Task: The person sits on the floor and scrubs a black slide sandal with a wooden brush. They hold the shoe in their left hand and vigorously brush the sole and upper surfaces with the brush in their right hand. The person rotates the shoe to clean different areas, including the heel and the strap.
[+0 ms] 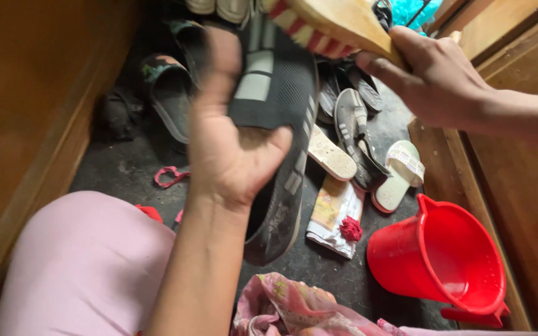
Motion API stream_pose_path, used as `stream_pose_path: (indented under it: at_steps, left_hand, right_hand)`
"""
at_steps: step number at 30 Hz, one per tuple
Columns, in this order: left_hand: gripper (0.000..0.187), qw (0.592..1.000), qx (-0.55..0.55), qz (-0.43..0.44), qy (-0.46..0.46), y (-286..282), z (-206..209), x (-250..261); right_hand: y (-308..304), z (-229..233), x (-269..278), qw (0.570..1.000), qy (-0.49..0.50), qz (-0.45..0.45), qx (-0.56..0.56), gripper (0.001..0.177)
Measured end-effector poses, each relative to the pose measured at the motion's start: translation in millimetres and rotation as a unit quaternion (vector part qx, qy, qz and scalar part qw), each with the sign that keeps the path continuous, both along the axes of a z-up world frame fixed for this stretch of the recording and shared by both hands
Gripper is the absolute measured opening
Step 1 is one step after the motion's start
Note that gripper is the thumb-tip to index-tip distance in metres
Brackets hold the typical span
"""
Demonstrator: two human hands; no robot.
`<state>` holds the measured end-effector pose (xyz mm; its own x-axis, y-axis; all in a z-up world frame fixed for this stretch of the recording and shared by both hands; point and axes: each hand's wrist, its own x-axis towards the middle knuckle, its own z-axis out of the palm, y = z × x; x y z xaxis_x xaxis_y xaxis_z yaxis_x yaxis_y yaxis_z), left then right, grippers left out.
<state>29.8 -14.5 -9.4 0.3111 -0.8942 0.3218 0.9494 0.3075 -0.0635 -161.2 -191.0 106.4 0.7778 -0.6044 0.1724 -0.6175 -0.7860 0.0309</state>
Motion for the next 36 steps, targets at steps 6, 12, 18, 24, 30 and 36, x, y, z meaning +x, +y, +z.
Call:
stream_pose_path:
  at_steps: [6, 12, 18, 24, 30, 36]
  left_hand:
    - [0.036, 0.992, 0.118, -0.013, -0.033, -1, -3, -6]
    - [0.074, 0.998, 0.006, -0.053, 0.014, 14, 1, 6]
    - [0.092, 0.984, 0.142, -0.105, 0.028, 8, -4, 5]
    - [0.059, 0.982, 0.137, 0.044, -0.119, -6, 3, -13]
    - [0.066, 0.749, 0.343, 0.317, -0.471, 2, 16, -34]
    - [0.059, 0.437, 0.426, 0.26, -0.749, -16, -18, -42]
  right_hand:
    - [23, 0, -2, 0.995, -0.052, -0.027, 0.082, 0.044]
    - [90, -35, -45, 0.965, -0.058, -0.007, 0.255, 0.028]
    - [86, -48, -76, 0.974, 0.043, 0.066, 0.214, 0.027]
    - [41, -15, -39, 0.966, -0.139, -0.108, 0.189, 0.032]
    - [33, 14, -25, 0.939, -0.222, -0.128, 0.231, 0.042]
    - [96, 28, -9, 0.98, -0.015, -0.078, 0.183, 0.03]
